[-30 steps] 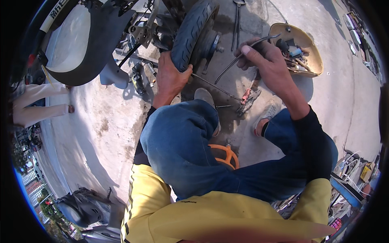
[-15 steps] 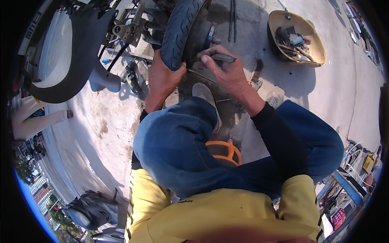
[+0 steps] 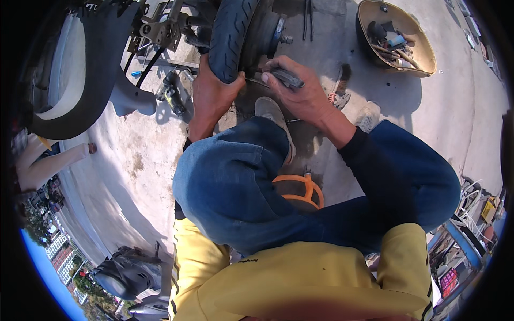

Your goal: The person uses a tire lever to pry the tire bead off the rim of a scooter wheel. They repeatedly insert the lever between the tire and rim, rotate the wheel, and work around the circumference to loosen the tire.

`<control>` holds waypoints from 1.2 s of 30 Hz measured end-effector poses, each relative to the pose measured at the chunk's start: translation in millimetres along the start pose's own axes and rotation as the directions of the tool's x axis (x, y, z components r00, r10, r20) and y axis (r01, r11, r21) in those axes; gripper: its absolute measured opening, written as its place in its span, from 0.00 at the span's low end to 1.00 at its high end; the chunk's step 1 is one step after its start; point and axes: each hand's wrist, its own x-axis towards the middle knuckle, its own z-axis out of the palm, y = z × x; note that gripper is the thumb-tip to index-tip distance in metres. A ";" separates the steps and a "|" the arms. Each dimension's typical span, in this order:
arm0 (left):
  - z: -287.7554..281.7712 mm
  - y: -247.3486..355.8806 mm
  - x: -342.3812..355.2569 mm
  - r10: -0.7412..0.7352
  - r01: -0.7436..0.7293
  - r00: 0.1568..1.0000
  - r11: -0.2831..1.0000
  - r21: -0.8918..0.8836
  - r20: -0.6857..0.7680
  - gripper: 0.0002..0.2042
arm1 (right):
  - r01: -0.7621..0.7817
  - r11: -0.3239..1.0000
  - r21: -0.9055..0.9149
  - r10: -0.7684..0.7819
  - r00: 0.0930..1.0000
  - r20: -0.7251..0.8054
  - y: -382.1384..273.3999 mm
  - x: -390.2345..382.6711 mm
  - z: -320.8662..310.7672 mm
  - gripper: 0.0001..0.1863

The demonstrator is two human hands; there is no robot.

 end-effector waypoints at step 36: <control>13.2 -12.4 3.2 0.064 -0.063 0.996 0.998 0.012 -0.054 0.39 | 0.744 0.143 -0.653 -0.218 0.667 0.713 -39.2 79.3 -21.3 0.06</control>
